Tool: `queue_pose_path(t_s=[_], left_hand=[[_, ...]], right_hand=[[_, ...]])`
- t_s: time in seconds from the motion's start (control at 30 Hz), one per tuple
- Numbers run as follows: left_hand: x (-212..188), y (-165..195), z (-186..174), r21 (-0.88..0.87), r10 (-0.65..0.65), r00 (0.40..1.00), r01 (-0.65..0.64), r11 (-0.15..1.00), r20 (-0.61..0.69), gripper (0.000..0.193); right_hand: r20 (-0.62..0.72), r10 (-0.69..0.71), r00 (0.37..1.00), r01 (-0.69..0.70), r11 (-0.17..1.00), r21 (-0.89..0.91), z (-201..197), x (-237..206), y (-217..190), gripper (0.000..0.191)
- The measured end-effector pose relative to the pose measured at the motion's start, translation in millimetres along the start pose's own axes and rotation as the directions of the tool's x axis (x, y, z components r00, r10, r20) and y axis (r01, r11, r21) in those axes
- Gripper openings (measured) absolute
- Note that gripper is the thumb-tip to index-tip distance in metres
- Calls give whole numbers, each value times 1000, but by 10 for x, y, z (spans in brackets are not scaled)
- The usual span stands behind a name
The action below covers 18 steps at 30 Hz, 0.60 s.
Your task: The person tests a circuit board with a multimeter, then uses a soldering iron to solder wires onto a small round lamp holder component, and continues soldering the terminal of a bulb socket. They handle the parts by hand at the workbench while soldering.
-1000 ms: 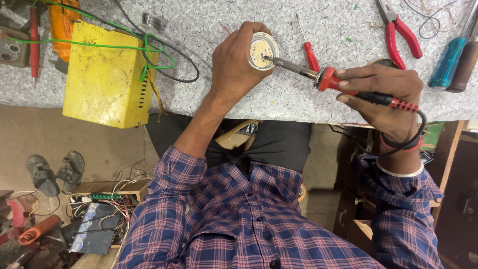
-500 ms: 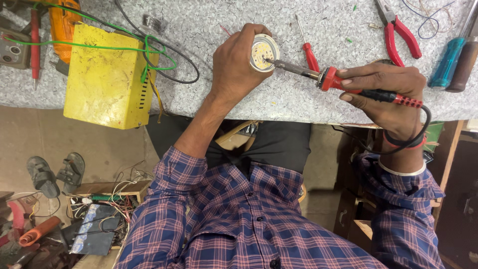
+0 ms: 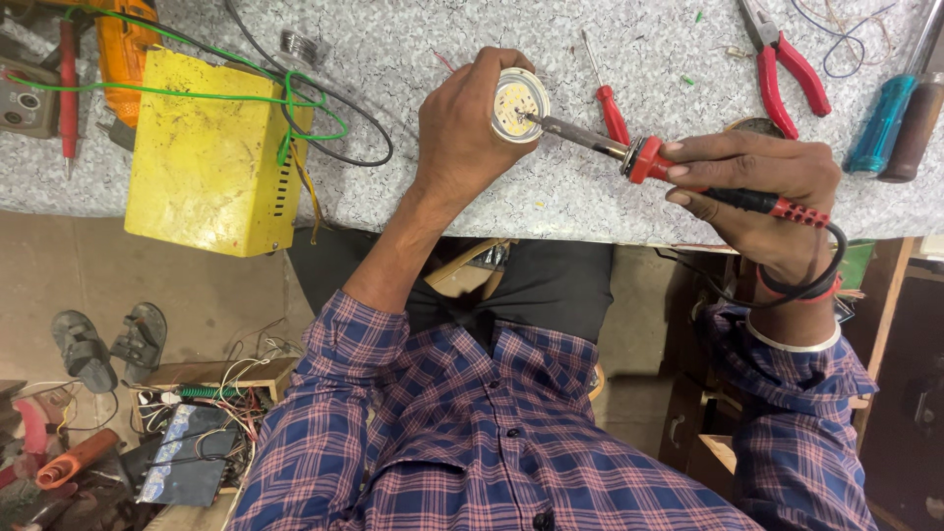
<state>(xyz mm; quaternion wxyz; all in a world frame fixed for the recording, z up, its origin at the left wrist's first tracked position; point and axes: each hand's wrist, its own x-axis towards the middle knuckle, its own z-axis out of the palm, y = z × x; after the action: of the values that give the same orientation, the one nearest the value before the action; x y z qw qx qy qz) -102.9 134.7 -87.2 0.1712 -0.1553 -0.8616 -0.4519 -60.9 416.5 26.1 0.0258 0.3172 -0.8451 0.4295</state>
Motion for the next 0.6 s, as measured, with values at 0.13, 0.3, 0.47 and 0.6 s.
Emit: queue_pose_path(t_s=[0.13,0.3,0.47,0.6], left_hand=[[-4,-18,11,-2,3,1000,-3,1000,1,57],[-17,-39,40,-15,14,1000,-13,1000,3,56],[-18,-41,34,5,16,1000,-16,1000,2,55],[-8,-20,25,0,16,1000,-16,1000,-9,54]], right_hand=[[17,-188,982,188,980,-65,-3,-10,55,19],[-7,26,1000,-26,1000,6,-4,-26,28,21],[-15,2,1000,-2,1000,11,6,-26,62,21],[-6,25,1000,-25,999,41,12,-54,108,23]])
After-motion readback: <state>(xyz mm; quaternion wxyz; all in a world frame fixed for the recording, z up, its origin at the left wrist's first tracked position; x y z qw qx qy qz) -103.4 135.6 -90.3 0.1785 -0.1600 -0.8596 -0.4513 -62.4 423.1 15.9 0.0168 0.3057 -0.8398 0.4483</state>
